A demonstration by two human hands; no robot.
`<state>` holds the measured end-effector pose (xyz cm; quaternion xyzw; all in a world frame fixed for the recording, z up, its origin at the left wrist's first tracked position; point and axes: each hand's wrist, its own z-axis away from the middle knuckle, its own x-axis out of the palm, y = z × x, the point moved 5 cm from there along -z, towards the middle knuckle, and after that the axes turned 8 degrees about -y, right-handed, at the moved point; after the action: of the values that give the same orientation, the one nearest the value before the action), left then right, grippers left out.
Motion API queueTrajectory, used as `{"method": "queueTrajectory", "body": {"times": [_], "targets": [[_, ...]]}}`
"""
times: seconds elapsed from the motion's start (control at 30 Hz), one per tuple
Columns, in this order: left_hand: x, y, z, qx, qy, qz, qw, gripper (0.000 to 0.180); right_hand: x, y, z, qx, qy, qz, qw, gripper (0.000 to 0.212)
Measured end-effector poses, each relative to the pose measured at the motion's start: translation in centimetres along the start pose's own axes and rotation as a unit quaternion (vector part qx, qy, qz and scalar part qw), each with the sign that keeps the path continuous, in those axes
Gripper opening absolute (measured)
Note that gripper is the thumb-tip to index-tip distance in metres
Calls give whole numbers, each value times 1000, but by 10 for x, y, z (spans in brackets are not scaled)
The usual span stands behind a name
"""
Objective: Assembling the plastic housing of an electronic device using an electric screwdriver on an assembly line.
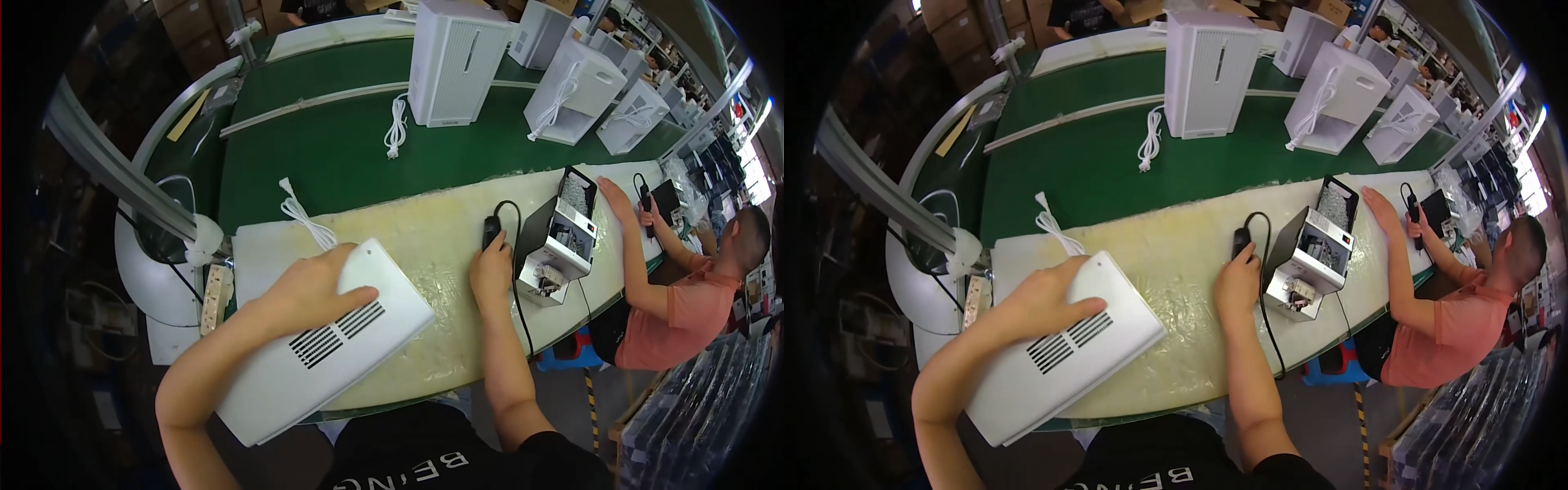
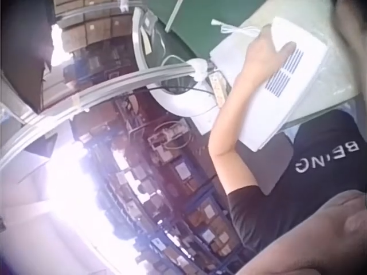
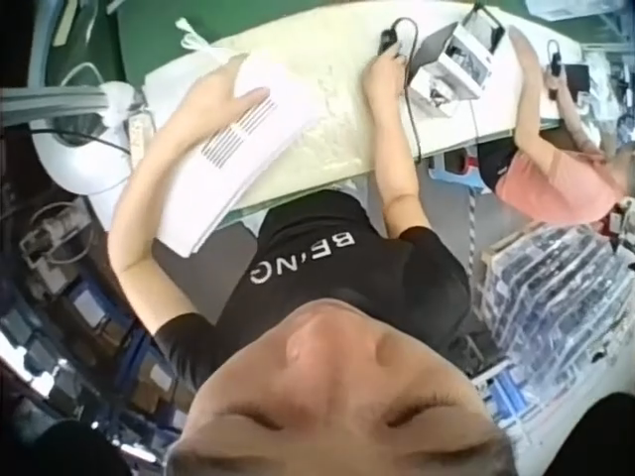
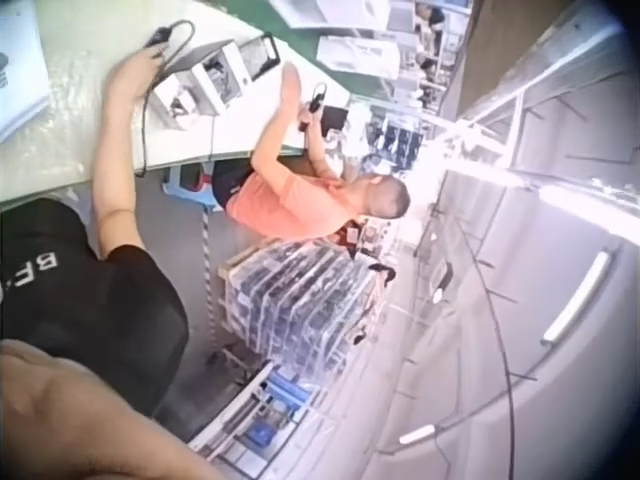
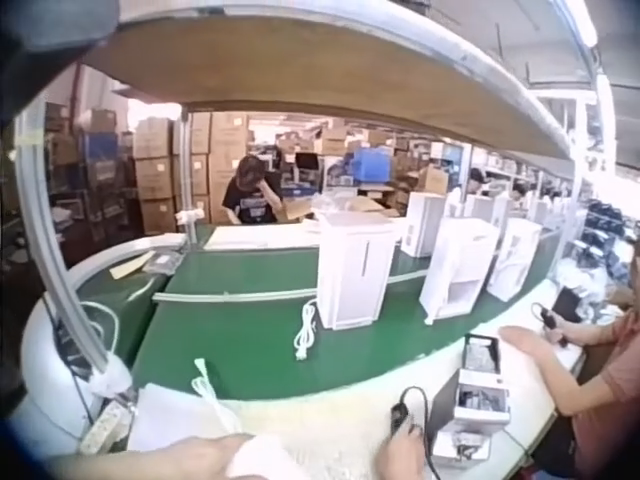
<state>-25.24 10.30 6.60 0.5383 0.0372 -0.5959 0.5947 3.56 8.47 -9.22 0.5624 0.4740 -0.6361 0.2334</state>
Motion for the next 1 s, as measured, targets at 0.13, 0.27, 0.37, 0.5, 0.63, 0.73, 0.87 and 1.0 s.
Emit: {"method": "queueTrajectory", "body": {"times": [0.13,0.27,0.37,0.5,0.63,0.73,0.87,1.0], "targets": [[9,18,-11,40,-38,-11,998,69,-6,3,19,-43,-80,-97,991,64],[6,18,-18,34,-44,0,998,67,-74,14,47,-39,-89,-350,932,64],[3,16,-21,42,-22,30,998,66,-126,66,48,-21,-14,-536,844,46],[5,12,-22,69,-6,24,997,65,-186,104,45,-123,214,-675,695,35],[5,14,-22,52,-17,51,997,67,-211,89,42,-165,311,-563,747,40],[7,11,-21,55,-10,67,996,69,-204,74,36,-212,321,-510,769,40],[5,12,-18,65,-7,56,996,70,-191,69,37,-242,342,-488,766,52],[5,11,-18,61,-6,67,996,69,-191,55,45,-214,324,-478,788,54]]}}
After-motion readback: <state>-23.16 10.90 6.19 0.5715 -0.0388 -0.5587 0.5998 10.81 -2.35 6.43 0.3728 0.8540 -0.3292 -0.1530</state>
